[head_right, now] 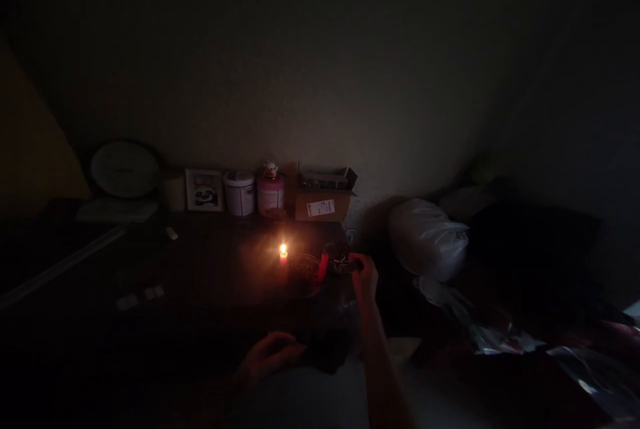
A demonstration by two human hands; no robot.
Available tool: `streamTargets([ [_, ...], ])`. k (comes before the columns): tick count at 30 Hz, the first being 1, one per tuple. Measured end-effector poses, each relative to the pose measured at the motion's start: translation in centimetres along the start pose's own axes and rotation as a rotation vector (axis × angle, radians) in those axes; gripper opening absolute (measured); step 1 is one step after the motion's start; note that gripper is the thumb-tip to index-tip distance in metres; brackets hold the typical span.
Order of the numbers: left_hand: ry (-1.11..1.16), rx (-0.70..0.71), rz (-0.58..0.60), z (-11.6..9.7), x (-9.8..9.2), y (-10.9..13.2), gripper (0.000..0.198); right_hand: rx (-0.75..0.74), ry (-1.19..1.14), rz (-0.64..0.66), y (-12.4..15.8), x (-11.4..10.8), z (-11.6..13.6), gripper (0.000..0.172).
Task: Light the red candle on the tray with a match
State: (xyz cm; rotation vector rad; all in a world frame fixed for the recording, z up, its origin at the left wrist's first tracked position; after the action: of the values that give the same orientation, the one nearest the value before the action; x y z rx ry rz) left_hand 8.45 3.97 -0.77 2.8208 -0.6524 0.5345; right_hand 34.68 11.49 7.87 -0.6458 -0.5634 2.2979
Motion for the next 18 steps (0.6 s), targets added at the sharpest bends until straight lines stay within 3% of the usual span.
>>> streamTargets([
  [4, -0.054, -0.010, 0.046, 0.2, -0.2, -0.4, 0.035, 0.049, -0.015, -0.020, -0.3, 1.4, -1.9, 0.025],
  [8, -0.014, 0.005, 0.079, 0.3, -0.3, -0.4, 0.035, 0.073, -0.083, -0.042, 0.2, 1.4, -2.4, 0.028],
  [13, 0.026, 0.008, 0.000, 1.1, -0.3, -0.7, 0.041, 0.136, -0.174, -0.077, 2.1, -0.5, -0.8, 0.030],
  [18, -0.004, -0.027, -0.136, 1.1, -0.7, -1.2, 0.041, 0.238, -0.429, -0.064, 6.8, -1.9, 1.9, 0.033],
])
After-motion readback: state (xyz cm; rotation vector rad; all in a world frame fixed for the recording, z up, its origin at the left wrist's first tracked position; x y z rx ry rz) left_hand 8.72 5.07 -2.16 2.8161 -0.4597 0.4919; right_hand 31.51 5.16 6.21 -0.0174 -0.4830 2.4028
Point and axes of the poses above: each hand's wrist, its own y-axis away from the middle knuckle, its own x-axis out of the palm, z = x × y, the point moved 1 cm from there along -y, towards the middle knuckle, and after that the axes turned 1 degree about z, right-handed, at the moved point
